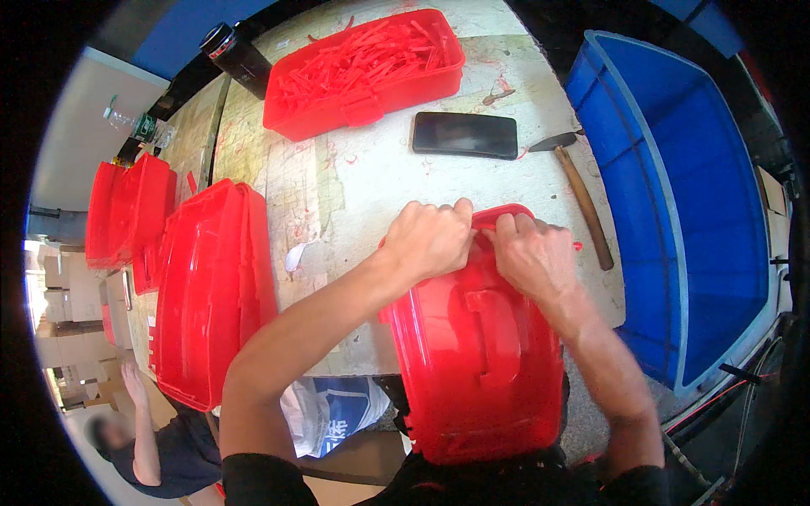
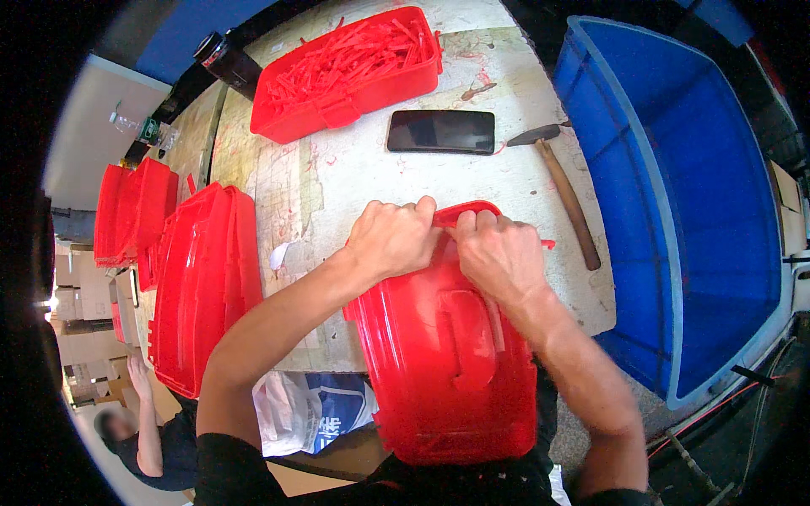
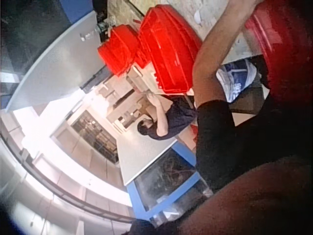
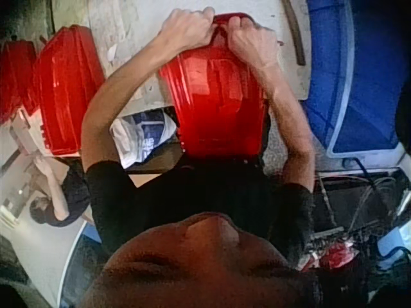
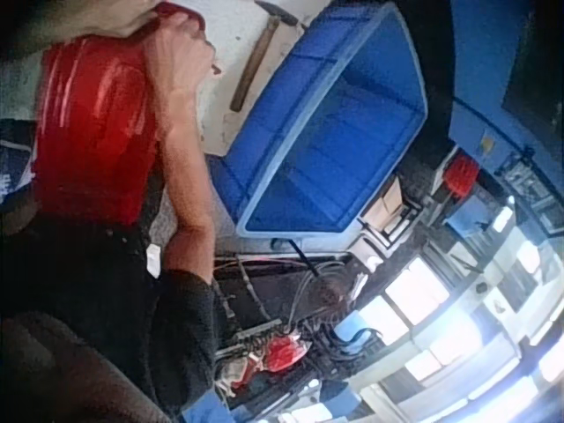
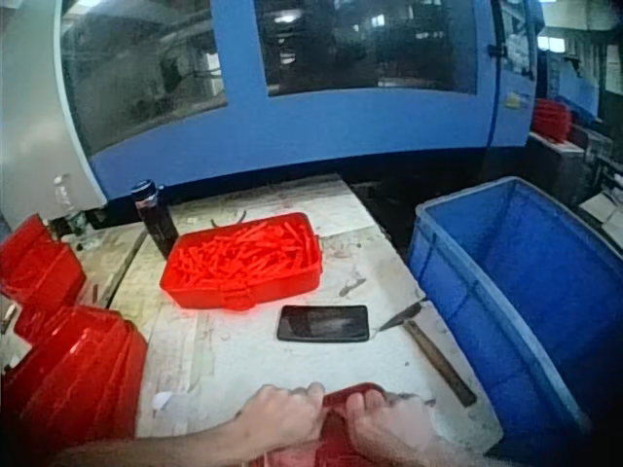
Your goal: The person assembles red plastic containers by inserting small red plastic pieces into slots on the container edges. They use a hammer to tap the pieces into place and repeat the process for multiple containers.
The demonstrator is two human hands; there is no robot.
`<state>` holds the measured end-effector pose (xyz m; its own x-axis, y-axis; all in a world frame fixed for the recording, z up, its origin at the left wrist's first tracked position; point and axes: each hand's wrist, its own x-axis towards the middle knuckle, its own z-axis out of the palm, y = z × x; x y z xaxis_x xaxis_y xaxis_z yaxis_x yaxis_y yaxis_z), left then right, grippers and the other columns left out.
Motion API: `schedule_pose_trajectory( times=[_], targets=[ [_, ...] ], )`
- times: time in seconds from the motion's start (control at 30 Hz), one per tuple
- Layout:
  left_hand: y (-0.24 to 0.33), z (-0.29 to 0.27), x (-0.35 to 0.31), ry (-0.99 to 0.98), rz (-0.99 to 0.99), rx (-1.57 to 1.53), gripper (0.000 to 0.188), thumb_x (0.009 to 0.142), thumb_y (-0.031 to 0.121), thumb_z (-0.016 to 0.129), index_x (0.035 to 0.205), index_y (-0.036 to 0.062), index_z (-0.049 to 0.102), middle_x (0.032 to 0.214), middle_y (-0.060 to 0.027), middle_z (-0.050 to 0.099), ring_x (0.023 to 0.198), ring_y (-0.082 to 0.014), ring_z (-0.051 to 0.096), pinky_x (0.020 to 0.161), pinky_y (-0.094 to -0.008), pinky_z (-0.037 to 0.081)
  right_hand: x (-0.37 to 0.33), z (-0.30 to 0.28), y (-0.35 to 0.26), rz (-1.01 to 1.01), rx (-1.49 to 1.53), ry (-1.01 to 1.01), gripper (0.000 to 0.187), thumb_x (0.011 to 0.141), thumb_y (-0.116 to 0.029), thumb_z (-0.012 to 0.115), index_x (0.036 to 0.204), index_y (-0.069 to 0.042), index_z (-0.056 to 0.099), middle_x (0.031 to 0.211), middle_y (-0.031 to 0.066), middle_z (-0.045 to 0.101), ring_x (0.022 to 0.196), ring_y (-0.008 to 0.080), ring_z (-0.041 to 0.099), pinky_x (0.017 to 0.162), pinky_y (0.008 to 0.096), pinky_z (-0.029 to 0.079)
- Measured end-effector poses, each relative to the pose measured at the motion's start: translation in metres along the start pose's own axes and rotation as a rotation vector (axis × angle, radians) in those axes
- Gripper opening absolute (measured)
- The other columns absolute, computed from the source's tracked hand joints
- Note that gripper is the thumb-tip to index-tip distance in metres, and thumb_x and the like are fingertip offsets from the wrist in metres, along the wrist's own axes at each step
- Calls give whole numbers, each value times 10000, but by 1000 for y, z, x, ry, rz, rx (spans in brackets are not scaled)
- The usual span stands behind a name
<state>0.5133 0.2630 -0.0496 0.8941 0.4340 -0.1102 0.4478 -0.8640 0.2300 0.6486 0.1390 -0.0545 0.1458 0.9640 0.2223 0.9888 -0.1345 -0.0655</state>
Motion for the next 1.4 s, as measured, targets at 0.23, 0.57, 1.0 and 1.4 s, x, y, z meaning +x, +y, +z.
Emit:
schedule_pose_trajectory(
  times=[0.23,0.57,1.0,1.4],
  targets=[
    [-3,-3,0,40,22,-51,308,850,257,628,942,-33,587,705,-261,663,672,-436,673,667,-519,547,0,1,-10,118,65,41,257,903,-289,631,751,-81,630,661,98,671,550,257,687,492,374,547],
    [3,-4,2,63,-36,-58,246,811,232,618,853,-10,633,704,-266,660,662,-435,671,667,-536,540,0,-1,-3,-97,-133,-39,150,858,-185,601,733,-102,595,683,88,667,566,215,688,477,334,538],
    [4,0,7,114,-45,-37,236,800,229,618,847,-3,636,685,-263,656,650,-431,670,657,-538,538,8,2,-7,-2,-94,-28,89,806,-160,613,749,-95,637,679,87,691,601,208,711,488,344,556],
    [0,4,9,158,-83,-48,180,788,194,613,820,20,642,679,-243,657,634,-417,664,646,-522,534,41,-14,2,-305,-174,-129,112,818,-159,601,766,-91,674,724,86,706,653,198,715,535,340,556]
  ],
)
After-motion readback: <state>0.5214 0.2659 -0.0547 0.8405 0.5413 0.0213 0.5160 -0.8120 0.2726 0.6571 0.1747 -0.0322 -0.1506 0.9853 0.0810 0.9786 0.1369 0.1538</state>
